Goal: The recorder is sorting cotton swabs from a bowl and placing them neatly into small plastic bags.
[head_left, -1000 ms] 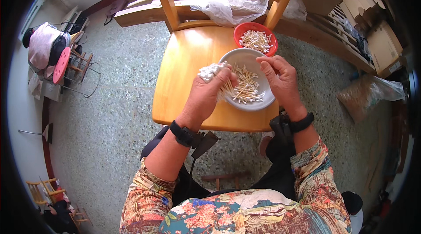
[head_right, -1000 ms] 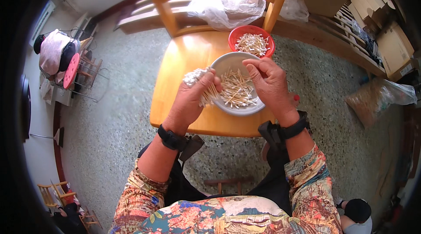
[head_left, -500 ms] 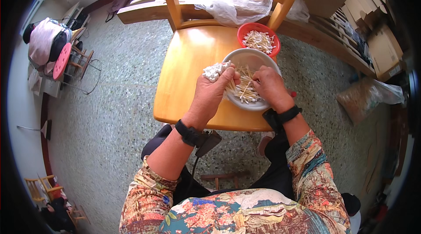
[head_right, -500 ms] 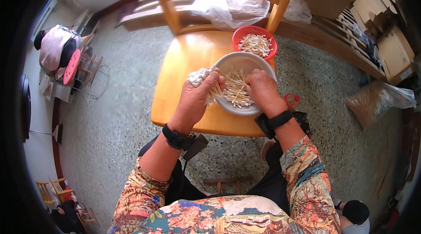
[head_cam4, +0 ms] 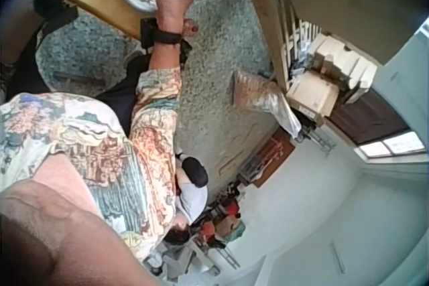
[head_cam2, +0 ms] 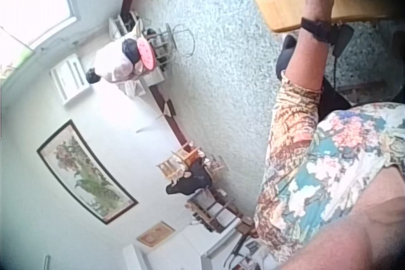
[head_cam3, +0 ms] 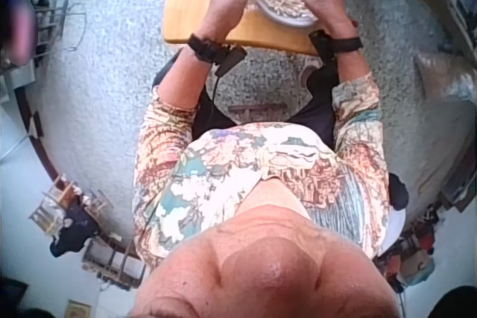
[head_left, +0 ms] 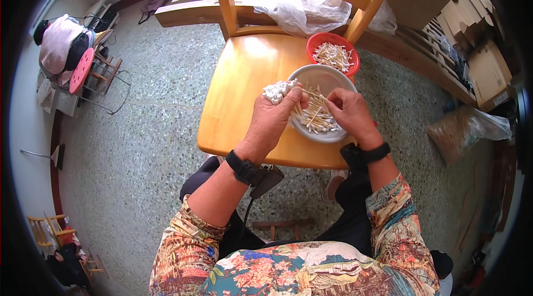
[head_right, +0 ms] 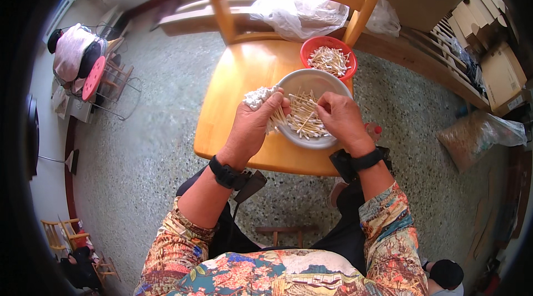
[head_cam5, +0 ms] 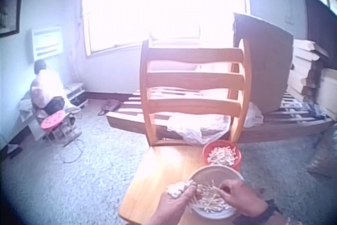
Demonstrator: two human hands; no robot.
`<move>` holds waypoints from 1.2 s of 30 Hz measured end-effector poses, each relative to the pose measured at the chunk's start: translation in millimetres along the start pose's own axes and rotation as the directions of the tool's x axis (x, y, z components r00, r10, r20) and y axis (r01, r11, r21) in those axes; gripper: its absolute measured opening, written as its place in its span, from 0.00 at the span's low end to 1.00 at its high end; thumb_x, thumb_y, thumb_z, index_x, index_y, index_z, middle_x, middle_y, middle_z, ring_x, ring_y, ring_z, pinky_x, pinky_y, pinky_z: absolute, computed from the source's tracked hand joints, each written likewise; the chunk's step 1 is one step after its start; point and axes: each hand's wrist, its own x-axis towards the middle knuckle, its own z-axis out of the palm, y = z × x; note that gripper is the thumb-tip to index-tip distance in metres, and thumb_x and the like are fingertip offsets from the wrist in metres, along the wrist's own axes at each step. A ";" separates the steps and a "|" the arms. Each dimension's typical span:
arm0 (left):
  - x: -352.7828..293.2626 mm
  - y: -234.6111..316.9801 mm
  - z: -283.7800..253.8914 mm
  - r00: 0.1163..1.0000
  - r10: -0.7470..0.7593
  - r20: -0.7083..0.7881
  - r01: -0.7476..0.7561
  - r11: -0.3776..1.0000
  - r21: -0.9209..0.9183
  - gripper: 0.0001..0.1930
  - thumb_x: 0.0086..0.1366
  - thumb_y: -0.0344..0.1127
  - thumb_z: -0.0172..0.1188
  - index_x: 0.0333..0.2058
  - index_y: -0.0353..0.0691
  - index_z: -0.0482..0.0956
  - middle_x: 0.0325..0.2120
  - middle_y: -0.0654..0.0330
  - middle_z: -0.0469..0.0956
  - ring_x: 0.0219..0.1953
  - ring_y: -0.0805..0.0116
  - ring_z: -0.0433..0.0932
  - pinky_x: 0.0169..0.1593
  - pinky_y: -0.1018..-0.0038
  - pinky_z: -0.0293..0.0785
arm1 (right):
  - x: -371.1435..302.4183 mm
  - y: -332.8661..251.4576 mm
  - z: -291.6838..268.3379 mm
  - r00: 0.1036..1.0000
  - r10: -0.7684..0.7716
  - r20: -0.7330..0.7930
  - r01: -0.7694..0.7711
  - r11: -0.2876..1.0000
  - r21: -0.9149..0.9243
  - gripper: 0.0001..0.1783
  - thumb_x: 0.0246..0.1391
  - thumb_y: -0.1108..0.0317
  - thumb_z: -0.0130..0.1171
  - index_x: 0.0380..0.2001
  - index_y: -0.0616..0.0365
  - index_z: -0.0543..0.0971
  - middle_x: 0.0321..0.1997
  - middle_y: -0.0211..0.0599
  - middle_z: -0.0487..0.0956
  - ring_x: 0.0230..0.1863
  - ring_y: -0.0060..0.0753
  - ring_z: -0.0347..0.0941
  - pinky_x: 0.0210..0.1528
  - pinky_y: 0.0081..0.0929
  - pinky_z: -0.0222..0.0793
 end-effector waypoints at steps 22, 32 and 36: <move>4.4 -4.8 -0.3 0.985 0.059 -0.164 -0.076 0.992 -0.098 0.10 0.69 0.38 0.56 0.36 0.36 0.78 0.30 0.63 0.79 0.33 0.75 0.77 0.39 0.78 0.73 | -3.0 -6.6 11.4 0.973 -0.230 0.030 0.231 0.958 -0.168 0.04 0.42 0.71 0.66 0.26 0.51 0.84 0.30 0.34 0.75 0.40 0.40 0.72 0.41 0.38 0.72; 3.4 -3.0 1.3 0.993 0.049 -0.106 -0.055 0.997 -0.054 0.10 0.68 0.39 0.57 0.37 0.37 0.78 0.30 0.64 0.79 0.34 0.76 0.77 0.40 0.78 0.74 | -1.9 3.9 15.5 0.979 -0.198 0.047 0.203 0.931 -0.305 0.02 0.43 0.71 0.64 0.24 0.54 0.81 0.30 0.35 0.76 0.39 0.40 0.73 0.41 0.38 0.72; 3.0 -1.4 -2.0 0.992 0.036 -0.118 -0.042 0.998 -0.053 0.10 0.68 0.38 0.57 0.37 0.37 0.78 0.30 0.65 0.79 0.34 0.76 0.77 0.40 0.78 0.74 | -1.9 -0.4 11.0 0.986 -0.164 0.022 0.165 0.973 -0.161 0.03 0.46 0.73 0.60 0.28 0.58 0.78 0.28 0.38 0.77 0.35 0.41 0.75 0.38 0.37 0.72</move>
